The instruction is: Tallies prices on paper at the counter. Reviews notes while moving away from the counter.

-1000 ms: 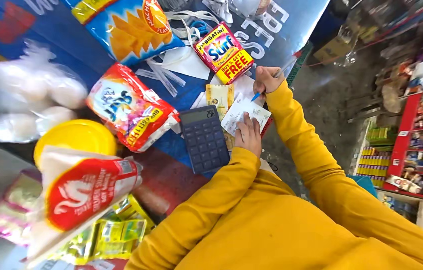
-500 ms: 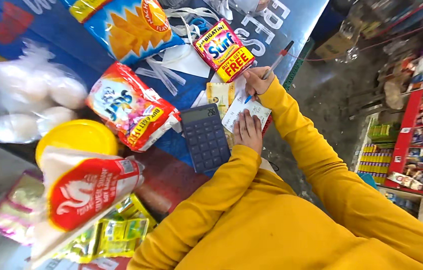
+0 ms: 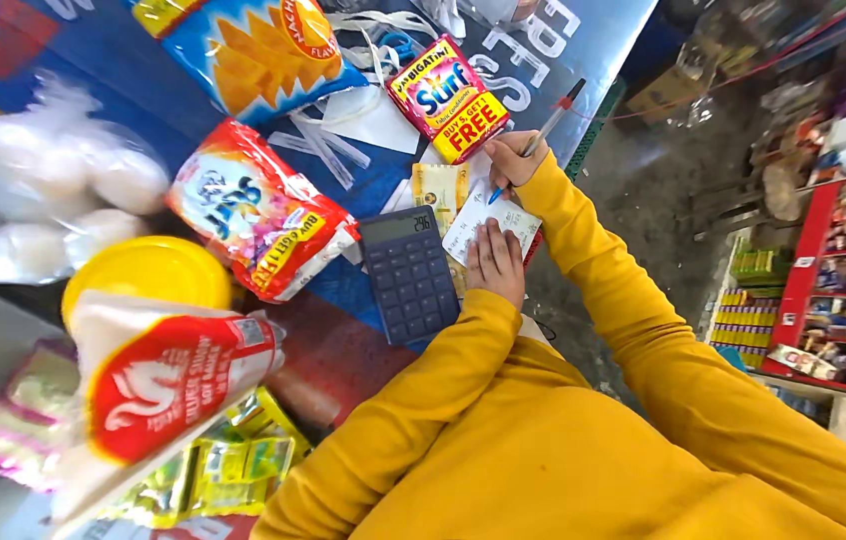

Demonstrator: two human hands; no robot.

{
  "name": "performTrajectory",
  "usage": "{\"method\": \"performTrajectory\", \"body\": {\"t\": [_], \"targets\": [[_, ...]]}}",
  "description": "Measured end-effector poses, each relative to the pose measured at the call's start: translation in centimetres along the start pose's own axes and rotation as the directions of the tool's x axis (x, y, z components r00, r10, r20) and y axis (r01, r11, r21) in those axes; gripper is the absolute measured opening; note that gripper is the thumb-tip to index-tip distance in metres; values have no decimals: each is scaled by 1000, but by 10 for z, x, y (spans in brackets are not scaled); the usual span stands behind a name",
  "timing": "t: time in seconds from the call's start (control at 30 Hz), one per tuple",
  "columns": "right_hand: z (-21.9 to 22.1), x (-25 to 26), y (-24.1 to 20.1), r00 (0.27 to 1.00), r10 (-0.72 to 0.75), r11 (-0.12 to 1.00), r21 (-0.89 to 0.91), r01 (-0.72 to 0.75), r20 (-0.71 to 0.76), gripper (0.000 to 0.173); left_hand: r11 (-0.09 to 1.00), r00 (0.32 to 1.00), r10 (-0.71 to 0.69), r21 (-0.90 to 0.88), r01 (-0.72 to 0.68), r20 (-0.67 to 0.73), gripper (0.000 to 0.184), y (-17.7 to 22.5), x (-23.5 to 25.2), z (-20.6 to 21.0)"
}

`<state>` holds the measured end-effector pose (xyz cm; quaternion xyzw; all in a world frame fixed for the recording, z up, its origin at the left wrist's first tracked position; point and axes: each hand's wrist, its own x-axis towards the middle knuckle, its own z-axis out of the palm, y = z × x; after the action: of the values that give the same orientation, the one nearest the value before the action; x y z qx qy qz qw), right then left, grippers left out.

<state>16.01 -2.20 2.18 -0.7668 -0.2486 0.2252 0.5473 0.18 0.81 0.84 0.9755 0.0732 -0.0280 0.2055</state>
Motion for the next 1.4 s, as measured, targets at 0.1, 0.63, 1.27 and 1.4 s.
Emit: {"method": "performTrajectory", "body": {"t": [0.1, 0.63, 1.27, 1.4], "targets": [[0, 0, 0, 1000, -1, 1000, 2, 1, -5, 30, 1000, 1000, 3, -3, -3, -16, 47, 0, 0, 1], [-12, 37, 51, 688, -655, 749, 391, 535, 314, 29, 994, 995, -3, 108, 14, -99, 44, 2, 0, 10], [9, 3, 2, 998, -40, 999, 12, 39, 51, 39, 993, 992, 18, 116, -4, -123, 43, 1, 0, 10], [7, 5, 6, 994, -59, 998, -6, 60, 92, 38, 992, 989, 17, 123, 1, -146, 42, 1, -1, 12]]}}
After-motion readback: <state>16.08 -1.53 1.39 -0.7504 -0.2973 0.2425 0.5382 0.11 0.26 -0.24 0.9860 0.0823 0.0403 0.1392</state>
